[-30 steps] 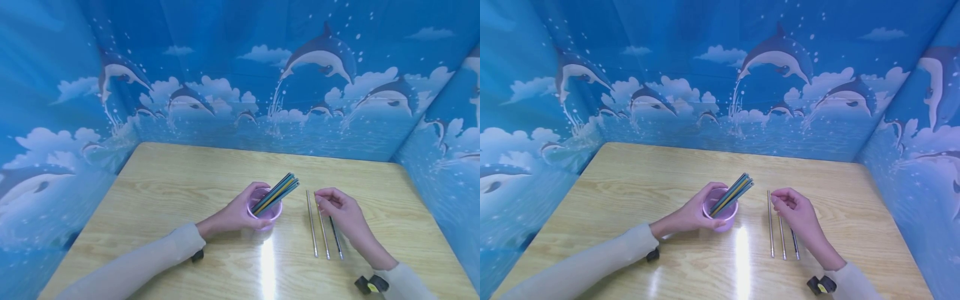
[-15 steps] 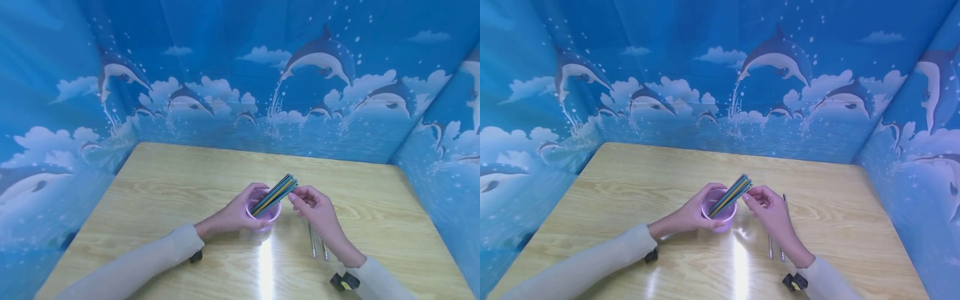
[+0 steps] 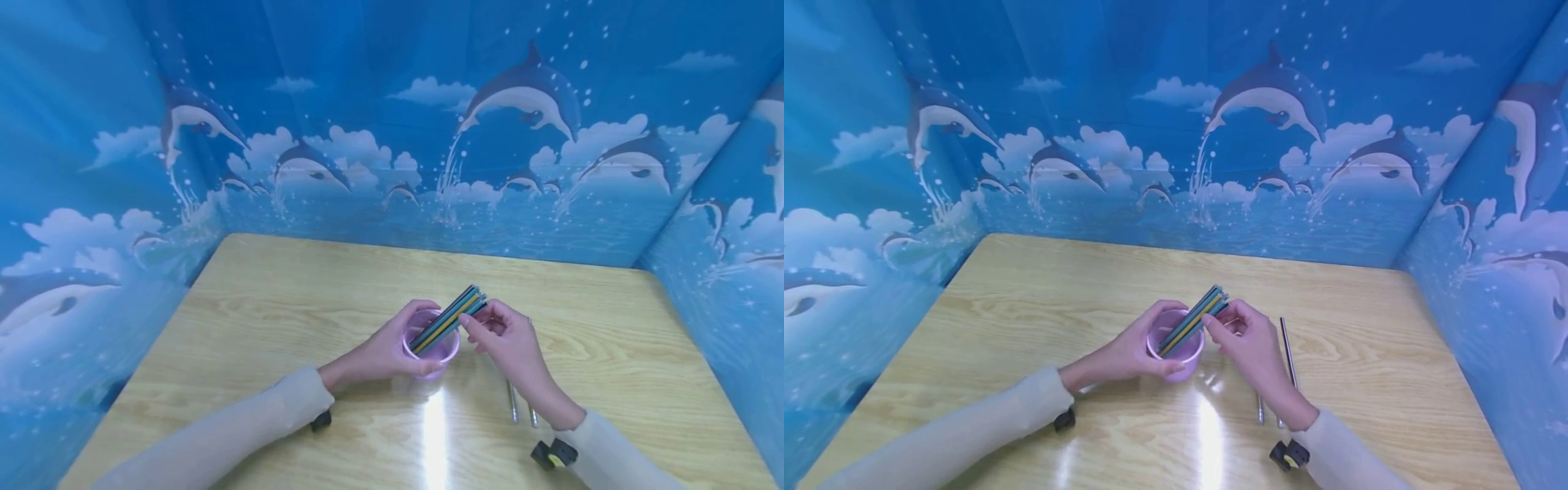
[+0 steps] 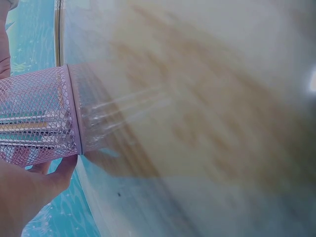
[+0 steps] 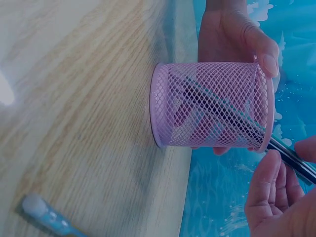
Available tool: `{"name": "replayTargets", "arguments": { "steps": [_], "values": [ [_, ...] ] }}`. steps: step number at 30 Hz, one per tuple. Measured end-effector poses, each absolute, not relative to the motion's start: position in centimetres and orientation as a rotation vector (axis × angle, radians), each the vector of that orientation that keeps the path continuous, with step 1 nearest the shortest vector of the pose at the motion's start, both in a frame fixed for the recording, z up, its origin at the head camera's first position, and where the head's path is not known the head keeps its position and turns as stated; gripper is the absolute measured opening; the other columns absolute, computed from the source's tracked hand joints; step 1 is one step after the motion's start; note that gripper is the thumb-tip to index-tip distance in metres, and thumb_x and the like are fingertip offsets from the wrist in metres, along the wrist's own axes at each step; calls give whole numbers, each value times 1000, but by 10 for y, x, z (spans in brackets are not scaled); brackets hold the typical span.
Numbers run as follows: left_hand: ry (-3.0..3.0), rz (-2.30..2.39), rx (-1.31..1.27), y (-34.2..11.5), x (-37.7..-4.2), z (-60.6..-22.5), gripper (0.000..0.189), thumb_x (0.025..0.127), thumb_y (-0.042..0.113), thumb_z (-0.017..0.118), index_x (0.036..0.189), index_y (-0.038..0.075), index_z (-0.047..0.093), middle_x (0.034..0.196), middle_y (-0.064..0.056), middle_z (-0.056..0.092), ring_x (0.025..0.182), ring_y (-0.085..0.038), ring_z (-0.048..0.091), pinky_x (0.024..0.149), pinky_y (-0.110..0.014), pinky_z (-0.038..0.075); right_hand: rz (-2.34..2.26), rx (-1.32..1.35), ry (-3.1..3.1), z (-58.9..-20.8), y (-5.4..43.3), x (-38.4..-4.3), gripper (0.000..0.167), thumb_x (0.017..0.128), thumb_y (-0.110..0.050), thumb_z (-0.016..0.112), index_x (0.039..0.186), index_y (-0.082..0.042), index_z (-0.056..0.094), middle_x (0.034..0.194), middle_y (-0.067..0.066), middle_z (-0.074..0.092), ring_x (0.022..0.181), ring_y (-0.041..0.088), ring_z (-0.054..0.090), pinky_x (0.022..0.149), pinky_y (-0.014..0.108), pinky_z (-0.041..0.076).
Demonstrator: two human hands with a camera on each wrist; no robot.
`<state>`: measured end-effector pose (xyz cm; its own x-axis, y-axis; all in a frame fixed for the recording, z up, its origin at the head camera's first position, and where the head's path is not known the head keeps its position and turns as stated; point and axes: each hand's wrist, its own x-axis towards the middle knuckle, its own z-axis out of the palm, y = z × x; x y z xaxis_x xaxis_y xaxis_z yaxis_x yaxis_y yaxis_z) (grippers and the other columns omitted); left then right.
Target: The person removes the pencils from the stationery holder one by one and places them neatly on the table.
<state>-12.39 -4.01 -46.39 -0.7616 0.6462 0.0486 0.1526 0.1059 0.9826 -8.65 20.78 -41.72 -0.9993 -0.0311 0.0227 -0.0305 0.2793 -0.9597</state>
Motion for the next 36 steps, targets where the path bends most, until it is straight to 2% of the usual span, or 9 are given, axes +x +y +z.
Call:
{"name": "replayTargets", "arguments": {
  "steps": [5,10,15,22,27,31,36],
  "values": [
    [1986,1706,796,-39,-124,-464,90,88,18,93,161,18,40,153,1,58,137,-18,58,113,-37,51,-1904,-49,2530,-417,208,-84,25,101,-20,81,105,2,70,93,14,74,81,33,72,69,38,66],
    [1972,1718,799,-39,-125,-464,90,87,15,93,160,21,41,153,1,58,137,-17,58,113,-38,52,-1978,-51,2539,-414,210,-79,25,101,-20,82,105,2,72,90,13,74,77,27,72,69,35,66],
    [1948,1729,783,-40,-124,-463,89,88,12,92,160,26,42,151,-1,59,137,-18,59,112,-38,53,-2070,-56,2543,-412,212,-77,23,102,-17,80,106,4,70,94,14,75,79,19,72,70,32,65],
    [1950,1722,760,-41,-123,-463,89,89,13,92,161,24,41,147,1,60,135,-18,60,109,-36,54,-2117,-23,2609,-406,219,-74,22,104,-17,78,110,3,71,106,11,76,87,19,75,76,27,64],
    [1962,1714,760,-41,-122,-462,91,88,14,93,162,19,41,146,2,61,135,-18,60,110,-36,53,-2277,-11,2598,-399,222,-72,18,102,-5,78,113,6,70,105,14,75,87,21,75,79,25,64],
    [1970,1710,744,-41,-122,-462,89,87,15,94,160,24,43,146,3,61,135,-17,60,111,-36,52,-2424,-7,2580,-392,224,-73,18,101,0,77,113,8,67,102,17,75,84,23,72,77,24,63],
    [1981,1702,734,-40,-122,-461,87,88,18,94,159,29,44,146,5,61,136,-15,59,113,-38,50,-2616,-59,2469,-384,229,-71,18,102,0,76,114,9,65,103,18,75,87,23,74,82,26,64]
  ]
}}
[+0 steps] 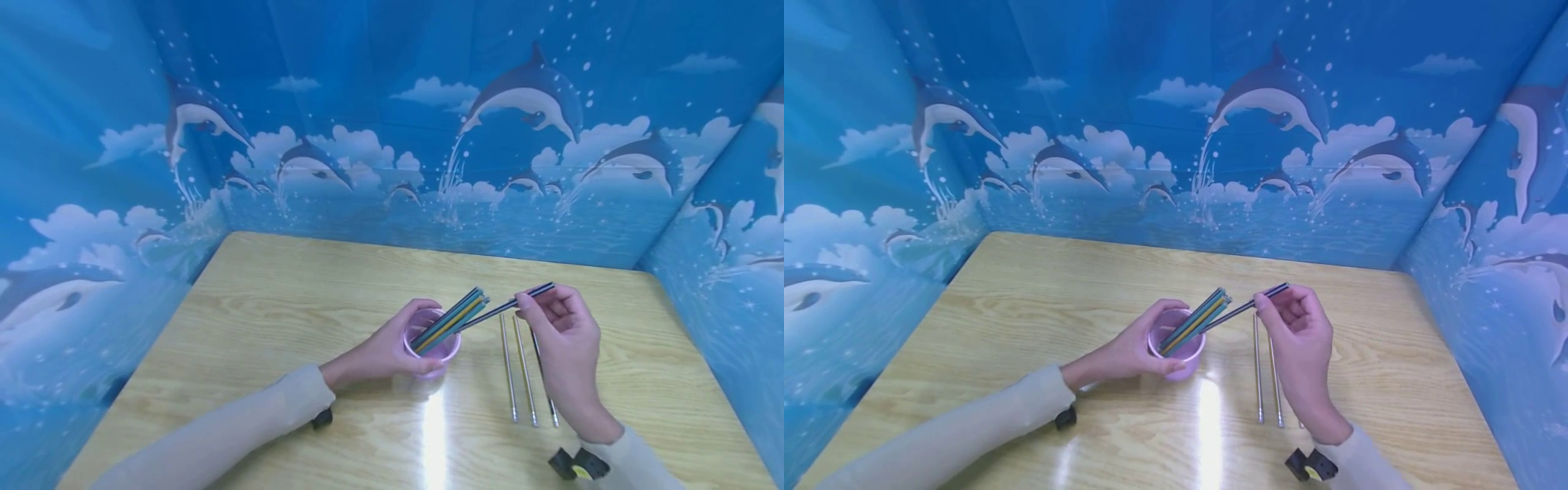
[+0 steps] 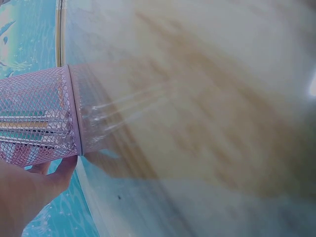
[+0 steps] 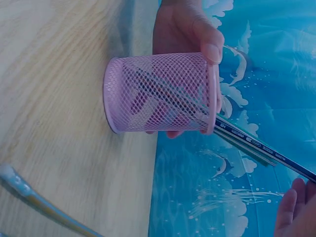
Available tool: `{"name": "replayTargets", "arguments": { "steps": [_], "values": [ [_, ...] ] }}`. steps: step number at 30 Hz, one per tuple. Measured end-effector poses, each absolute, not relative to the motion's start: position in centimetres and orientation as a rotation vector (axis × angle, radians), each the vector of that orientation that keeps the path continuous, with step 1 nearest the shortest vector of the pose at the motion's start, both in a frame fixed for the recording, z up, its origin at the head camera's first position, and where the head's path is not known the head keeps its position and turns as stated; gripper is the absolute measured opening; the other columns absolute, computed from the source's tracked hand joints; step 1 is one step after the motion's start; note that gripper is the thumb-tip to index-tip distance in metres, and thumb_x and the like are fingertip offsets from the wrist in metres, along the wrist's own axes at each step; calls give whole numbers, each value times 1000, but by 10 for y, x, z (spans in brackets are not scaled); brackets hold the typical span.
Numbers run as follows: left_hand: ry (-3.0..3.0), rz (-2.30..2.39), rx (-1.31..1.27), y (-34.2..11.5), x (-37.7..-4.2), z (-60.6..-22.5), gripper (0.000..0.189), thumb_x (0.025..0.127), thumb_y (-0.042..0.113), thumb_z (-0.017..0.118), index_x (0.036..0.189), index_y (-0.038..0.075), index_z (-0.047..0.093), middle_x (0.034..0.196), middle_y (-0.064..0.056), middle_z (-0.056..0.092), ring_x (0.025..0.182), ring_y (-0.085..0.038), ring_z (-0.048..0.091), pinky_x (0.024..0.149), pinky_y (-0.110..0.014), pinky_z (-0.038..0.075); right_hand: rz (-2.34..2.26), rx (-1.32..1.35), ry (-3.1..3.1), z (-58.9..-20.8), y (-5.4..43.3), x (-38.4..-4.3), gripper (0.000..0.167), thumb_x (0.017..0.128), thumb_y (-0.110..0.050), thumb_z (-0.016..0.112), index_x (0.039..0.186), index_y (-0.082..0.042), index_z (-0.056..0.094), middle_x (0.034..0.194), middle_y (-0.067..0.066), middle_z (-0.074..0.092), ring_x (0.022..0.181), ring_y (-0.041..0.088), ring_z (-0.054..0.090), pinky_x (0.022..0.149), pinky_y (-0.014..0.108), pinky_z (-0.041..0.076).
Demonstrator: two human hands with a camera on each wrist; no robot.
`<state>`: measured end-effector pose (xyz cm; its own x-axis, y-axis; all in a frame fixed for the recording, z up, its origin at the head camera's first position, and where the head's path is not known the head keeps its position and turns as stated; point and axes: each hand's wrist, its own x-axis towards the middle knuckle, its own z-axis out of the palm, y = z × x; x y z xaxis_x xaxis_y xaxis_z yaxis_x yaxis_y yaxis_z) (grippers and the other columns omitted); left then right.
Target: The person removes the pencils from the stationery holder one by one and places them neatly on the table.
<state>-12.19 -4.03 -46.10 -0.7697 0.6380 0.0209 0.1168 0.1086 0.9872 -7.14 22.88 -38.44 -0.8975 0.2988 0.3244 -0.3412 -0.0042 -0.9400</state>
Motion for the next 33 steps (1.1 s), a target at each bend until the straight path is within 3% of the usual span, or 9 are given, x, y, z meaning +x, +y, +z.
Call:
{"name": "replayTargets", "arguments": {
  "steps": [10,18,24,33],
  "values": [
    [1996,1698,738,-39,-123,-461,88,86,22,95,157,32,44,147,7,61,135,-16,60,113,-42,51,2219,369,-1316,-370,234,-72,9,101,21,60,109,22,55,103,27,67,94,34,76,86,40,66],
    [2004,1698,748,-39,-123,-463,88,86,23,95,158,30,45,147,7,61,135,-17,60,112,-41,51,2189,352,-1394,-370,247,-71,22,101,21,59,122,26,55,106,26,65,96,30,73,84,36,66],
    [2000,1698,766,-38,-123,-465,89,88,22,94,160,22,43,146,6,61,135,-18,60,113,-41,51,2051,255,-1612,-374,260,-71,42,101,18,63,143,15,56,105,17,69,89,22,73,77,30,65],
    [1997,1702,786,-40,-123,-463,86,89,22,94,158,31,43,146,5,61,135,-17,60,113,-40,51,1950,182,-1903,-379,280,-77,45,103,12,66,147,4,60,106,15,69,88,19,71,74,29,65]
  ]
}}
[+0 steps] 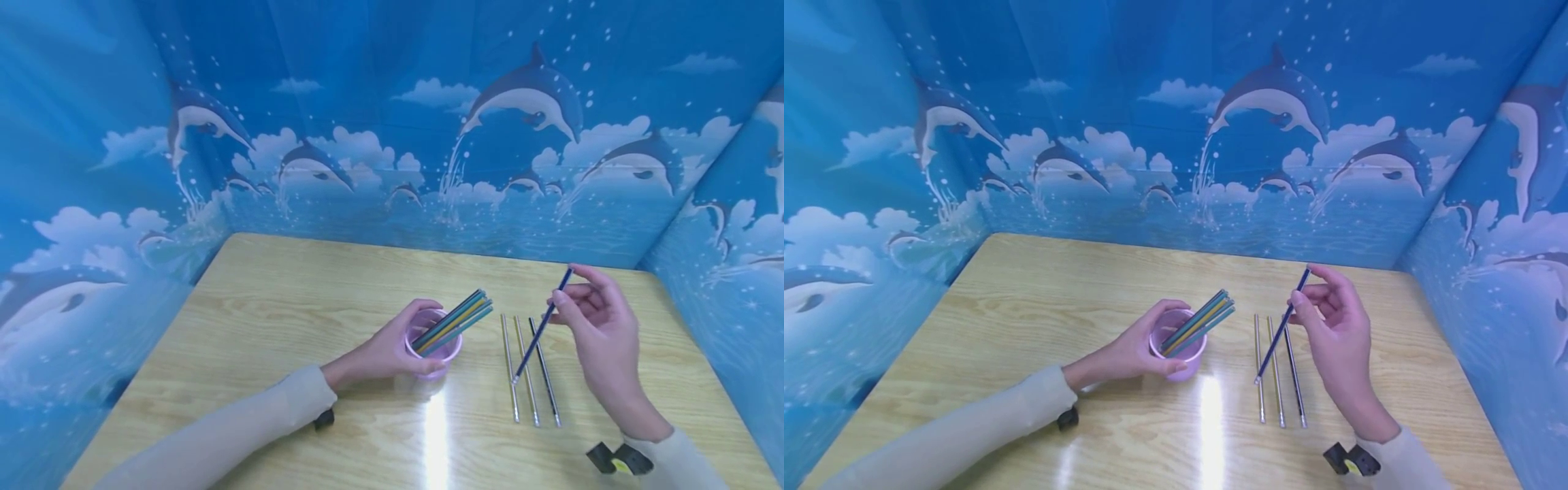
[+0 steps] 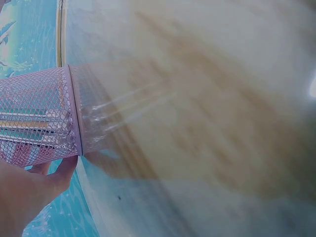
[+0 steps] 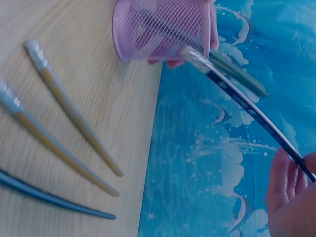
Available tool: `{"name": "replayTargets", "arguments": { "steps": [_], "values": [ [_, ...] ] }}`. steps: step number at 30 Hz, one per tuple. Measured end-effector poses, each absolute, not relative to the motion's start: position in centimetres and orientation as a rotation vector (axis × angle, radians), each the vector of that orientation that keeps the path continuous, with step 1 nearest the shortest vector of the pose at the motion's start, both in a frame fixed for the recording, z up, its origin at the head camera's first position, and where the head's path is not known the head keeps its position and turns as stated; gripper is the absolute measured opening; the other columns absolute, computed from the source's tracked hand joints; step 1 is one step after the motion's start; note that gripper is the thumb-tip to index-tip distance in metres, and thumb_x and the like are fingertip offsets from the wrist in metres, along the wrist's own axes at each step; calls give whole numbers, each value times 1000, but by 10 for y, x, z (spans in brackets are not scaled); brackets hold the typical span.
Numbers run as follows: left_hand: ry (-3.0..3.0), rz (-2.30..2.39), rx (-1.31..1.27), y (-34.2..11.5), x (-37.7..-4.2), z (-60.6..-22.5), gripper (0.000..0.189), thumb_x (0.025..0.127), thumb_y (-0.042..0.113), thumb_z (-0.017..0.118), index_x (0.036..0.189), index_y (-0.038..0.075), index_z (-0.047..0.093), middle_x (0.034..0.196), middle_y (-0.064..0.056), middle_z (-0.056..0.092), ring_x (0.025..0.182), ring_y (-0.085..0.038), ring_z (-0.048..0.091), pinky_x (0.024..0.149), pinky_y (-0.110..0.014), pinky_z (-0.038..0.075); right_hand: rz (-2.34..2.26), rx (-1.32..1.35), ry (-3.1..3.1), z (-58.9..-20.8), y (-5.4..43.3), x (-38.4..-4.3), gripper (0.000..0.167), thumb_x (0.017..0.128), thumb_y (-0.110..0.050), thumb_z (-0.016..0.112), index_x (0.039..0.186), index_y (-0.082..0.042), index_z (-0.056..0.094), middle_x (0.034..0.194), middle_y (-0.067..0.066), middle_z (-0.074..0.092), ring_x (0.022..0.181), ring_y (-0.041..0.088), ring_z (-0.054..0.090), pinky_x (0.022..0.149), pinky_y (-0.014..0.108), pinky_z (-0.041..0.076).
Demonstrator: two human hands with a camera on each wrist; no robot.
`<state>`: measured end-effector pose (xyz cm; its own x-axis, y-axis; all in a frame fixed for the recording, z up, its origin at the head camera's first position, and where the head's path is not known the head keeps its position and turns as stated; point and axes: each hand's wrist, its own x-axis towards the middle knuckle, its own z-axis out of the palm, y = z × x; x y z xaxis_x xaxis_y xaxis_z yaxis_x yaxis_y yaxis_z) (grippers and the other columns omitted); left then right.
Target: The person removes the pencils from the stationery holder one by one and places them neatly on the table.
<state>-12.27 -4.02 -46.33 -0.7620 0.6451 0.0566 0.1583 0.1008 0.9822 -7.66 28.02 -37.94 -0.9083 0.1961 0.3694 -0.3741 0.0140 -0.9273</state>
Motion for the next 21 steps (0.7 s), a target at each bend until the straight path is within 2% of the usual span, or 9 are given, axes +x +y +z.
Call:
{"name": "replayTargets", "arguments": {
  "steps": [6,10,13,18,21],
  "values": [
    [2003,1700,778,-41,-122,-462,87,88,21,94,158,32,43,146,5,60,135,-18,60,112,-38,52,1962,150,-2084,-389,297,-87,45,103,6,70,146,-3,63,108,9,70,90,14,72,72,27,65],
    [1976,1715,783,-40,-123,-463,88,88,17,94,158,31,43,147,4,60,136,-20,59,111,-37,53,1982,39,-2186,-398,311,-96,45,103,1,73,146,-13,66,107,1,71,91,10,73,70,26,65],
    [1977,1714,774,-40,-123,-464,88,87,17,94,158,31,43,147,4,60,136,-20,59,111,-37,53,1963,-37,-2274,-404,323,-101,44,104,-2,73,146,-17,66,105,-4,71,91,9,72,70,26,65],
    [1998,1699,754,-40,-122,-462,88,87,19,94,159,29,43,146,6,61,135,-19,60,112,-37,52,1901,-89,-2433,-413,338,-109,41,106,-8,72,145,-15,65,102,-7,72,89,7,72,70,27,65],
    [1992,1701,752,-39,-122,-462,89,87,19,95,159,29,43,146,6,60,135,-18,60,112,-37,52,1821,-136,-2570,-419,345,-113,45,107,-13,72,150,-6,60,103,-5,71,89,7,72,73,30,66]
  ]
}}
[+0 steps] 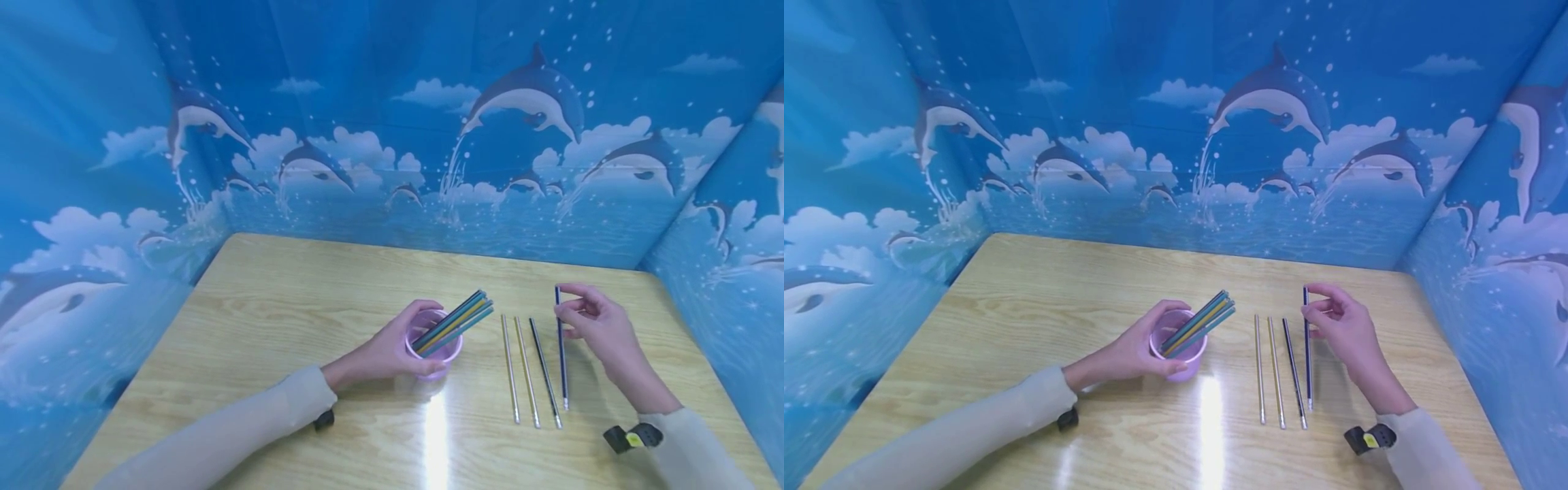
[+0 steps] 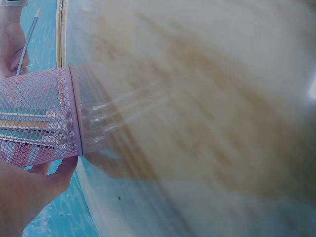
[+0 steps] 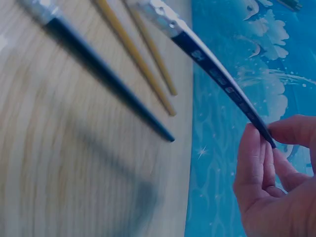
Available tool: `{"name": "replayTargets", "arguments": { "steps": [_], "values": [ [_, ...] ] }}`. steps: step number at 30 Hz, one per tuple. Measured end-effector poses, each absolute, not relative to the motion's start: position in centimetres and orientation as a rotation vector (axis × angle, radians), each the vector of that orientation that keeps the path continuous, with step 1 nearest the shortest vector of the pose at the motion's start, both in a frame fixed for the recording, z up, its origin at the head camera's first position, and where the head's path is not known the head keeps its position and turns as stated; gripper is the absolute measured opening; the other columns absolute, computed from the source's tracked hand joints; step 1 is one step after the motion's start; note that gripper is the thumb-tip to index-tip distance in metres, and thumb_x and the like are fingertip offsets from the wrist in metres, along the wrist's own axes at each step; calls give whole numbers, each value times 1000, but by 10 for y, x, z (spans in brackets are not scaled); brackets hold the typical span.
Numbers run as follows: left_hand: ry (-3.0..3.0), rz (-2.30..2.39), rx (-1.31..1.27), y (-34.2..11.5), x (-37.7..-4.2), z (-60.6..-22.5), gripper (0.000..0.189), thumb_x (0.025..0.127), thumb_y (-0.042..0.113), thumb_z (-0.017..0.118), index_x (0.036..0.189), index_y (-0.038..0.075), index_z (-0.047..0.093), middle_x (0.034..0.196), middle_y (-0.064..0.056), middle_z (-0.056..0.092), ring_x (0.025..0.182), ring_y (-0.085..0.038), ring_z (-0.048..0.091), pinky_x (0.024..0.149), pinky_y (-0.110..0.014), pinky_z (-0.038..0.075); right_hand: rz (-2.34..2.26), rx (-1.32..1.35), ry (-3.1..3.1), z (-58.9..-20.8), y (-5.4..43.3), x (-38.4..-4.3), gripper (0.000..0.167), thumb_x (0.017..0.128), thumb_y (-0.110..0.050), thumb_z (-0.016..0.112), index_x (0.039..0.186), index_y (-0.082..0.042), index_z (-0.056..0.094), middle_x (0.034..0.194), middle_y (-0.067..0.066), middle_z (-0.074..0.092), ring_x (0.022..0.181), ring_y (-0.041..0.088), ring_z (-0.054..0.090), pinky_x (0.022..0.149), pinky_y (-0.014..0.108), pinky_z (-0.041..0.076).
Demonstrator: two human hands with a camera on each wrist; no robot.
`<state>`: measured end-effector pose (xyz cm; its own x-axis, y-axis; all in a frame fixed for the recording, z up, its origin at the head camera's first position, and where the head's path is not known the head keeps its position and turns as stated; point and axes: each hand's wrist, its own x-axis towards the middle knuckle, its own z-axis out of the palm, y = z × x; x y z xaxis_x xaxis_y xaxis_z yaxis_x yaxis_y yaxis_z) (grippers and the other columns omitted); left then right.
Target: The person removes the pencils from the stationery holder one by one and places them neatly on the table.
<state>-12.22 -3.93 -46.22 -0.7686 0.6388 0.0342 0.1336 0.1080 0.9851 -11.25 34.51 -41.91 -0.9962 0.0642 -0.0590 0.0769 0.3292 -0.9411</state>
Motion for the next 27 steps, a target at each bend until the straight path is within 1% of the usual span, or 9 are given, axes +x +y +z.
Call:
{"name": "replayTargets", "arguments": {
  "steps": [4,9,12,21,27],
  "values": [
    [1991,1702,753,-40,-122,-462,88,88,20,94,159,30,43,146,6,60,135,-17,60,112,-36,51,-1580,165,2589,-427,350,-116,56,108,-15,68,156,6,49,108,4,68,89,7,69,77,33,66],
    [1988,1699,758,-40,-122,-462,87,89,18,93,159,31,43,146,5,60,135,-17,59,111,-36,52,-1378,151,2587,-436,357,-120,56,109,-14,65,156,10,46,113,16,66,88,14,67,75,34,66],
    [1994,1698,758,-40,-122,-461,87,88,18,94,158,32,43,147,6,60,135,-17,59,112,-36,52,-1332,138,2584,-442,359,-122,55,109,-12,65,155,11,47,114,20,66,87,18,68,72,33,65],
    [1998,1695,757,-40,-122,-460,86,88,19,94,157,33,44,146,7,61,136,-18,59,112,-37,51,-1127,117,2636,-455,357,-126,56,105,-12,70,152,11,49,111,18,68,84,21,70,68,31,64],
    [1993,1691,768,-40,-122,-460,87,88,18,94,157,33,44,147,6,60,137,-20,59,112,-37,52,-991,97,2706,-454,353,-127,56,103,-15,70,149,11,52,99,10,72,73,22,68,62,33,54]
  ]
}}
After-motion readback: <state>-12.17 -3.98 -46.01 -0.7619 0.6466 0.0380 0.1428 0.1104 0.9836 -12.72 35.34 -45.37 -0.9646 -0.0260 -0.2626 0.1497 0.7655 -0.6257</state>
